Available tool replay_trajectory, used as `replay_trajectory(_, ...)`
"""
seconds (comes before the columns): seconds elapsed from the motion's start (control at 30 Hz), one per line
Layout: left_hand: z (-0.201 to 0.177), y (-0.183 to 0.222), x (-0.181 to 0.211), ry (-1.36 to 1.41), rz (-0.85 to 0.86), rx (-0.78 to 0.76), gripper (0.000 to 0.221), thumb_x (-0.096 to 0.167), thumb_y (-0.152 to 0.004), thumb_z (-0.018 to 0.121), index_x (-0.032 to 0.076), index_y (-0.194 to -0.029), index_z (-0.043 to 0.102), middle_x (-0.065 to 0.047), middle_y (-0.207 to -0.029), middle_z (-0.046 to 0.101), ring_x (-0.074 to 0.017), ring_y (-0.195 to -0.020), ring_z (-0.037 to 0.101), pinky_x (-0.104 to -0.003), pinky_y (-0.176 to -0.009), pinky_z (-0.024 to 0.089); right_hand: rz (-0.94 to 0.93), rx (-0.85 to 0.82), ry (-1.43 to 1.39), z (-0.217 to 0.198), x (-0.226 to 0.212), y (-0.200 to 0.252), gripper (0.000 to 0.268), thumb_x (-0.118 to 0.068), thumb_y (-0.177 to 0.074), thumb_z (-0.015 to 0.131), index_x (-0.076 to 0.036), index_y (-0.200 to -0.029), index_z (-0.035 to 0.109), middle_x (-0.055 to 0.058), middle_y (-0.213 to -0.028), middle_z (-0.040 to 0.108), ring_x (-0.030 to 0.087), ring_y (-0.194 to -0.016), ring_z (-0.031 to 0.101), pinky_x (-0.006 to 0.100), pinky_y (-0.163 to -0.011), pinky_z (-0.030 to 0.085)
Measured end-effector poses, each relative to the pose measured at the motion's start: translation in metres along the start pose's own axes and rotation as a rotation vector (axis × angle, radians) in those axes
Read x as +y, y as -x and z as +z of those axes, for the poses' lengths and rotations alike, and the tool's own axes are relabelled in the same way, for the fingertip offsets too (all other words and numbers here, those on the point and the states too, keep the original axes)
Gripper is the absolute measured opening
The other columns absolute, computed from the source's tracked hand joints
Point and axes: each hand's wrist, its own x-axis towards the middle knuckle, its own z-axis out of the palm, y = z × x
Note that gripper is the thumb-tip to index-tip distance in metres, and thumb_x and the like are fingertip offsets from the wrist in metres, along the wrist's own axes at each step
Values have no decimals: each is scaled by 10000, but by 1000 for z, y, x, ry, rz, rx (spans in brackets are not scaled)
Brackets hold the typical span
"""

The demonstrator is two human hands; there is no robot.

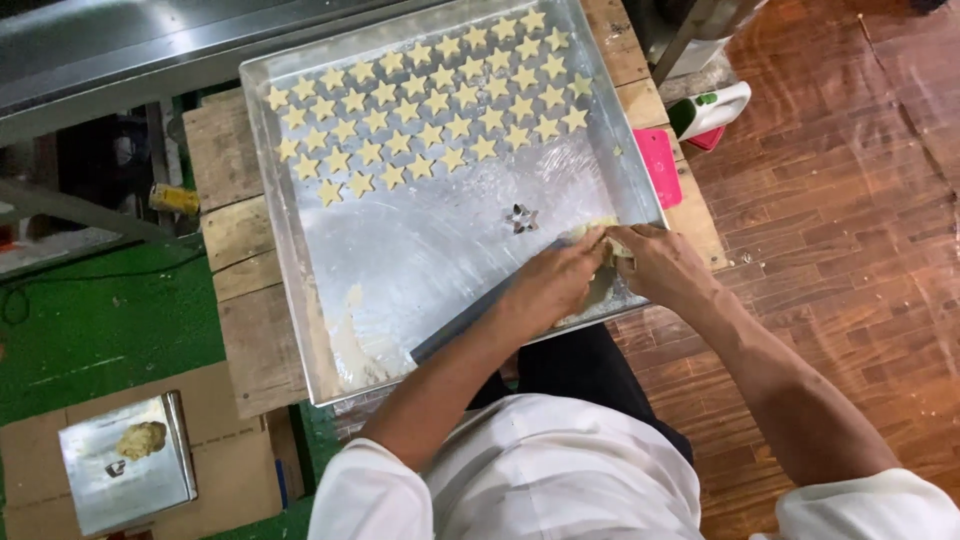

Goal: Cutting star-shaped cookies from dough using a metal cutter and repositioning dough with a scraper on a metal tray.

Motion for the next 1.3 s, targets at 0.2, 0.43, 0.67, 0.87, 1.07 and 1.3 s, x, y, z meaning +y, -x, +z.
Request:
replay_trajectory(0.2, 32, 0, -2, -236, 7, 98, 183, -7, -799, 622, 9, -957, 713, -172, -1396, 622, -431, -708, 740, -492, -634, 620, 157, -37, -210, -22, -1, -5, 385, -173, -793, 648, -295, -1137, 772, 102, -934, 761, 359, -939, 733, 493, -823, 591)
replay_trajectory(0.43, 23, -3, 15, -290, -55, 46, 136, -6, -848, 600, -30, -874, 730, -194, -1358, 646, -421, -658, 735, -488, -561, 616, 570, -206, -428, -63, -28, -12, 401, -151, -805, 697, -358, -1136, 788, 116, -846, 771, 287, -851, 759, 398, -762, 607)
replay_trajectory(0.67, 48, -14, 5, -259, -98, -1, 139, -22, -876, 605, -58, -910, 734, -254, -1346, 628, -424, -656, 718, -502, -513, 599, 624, -126, -1041, -67, -20, -1, 403, 52, -849, 629, 25, -1248, 681, 223, -951, 688, 223, -806, 680, 338, -722, 610)
replay_trajectory(0.87, 28, -8, 4, -210, -117, -45, 163, -3, -887, 591, -37, -928, 745, -172, -1402, 626, -452, -704, 725, -547, -578, 604, 428, -198, -565, -67, -28, 2, 456, -108, -856, 665, -169, -1308, 678, 205, -933, 719, 327, -867, 686, 450, -747, 564)
replay_trajectory(1.07, 10, -2, 10, -216, -124, -82, 180, 28, -891, 596, 30, -962, 762, -84, -1464, 598, -436, -747, 739, -547, -645, 616, 392, -243, -192, -31, -20, -8, 451, -325, -832, 702, -294, -1279, 659, 93, -1137, 740, 378, -1095, 710, 525, -939, 574)
replay_trajectory(1.3, 38, -10, 17, -311, -213, -79, 175, 32, -863, 616, 1, -924, 778, -120, -1472, 594, -397, -720, 740, -521, -577, 601, 373, -85, -175, -14, -13, -8, 264, -231, -833, 672, -272, -1077, 766, 102, -908, 768, 381, -915, 742, 496, -820, 607)
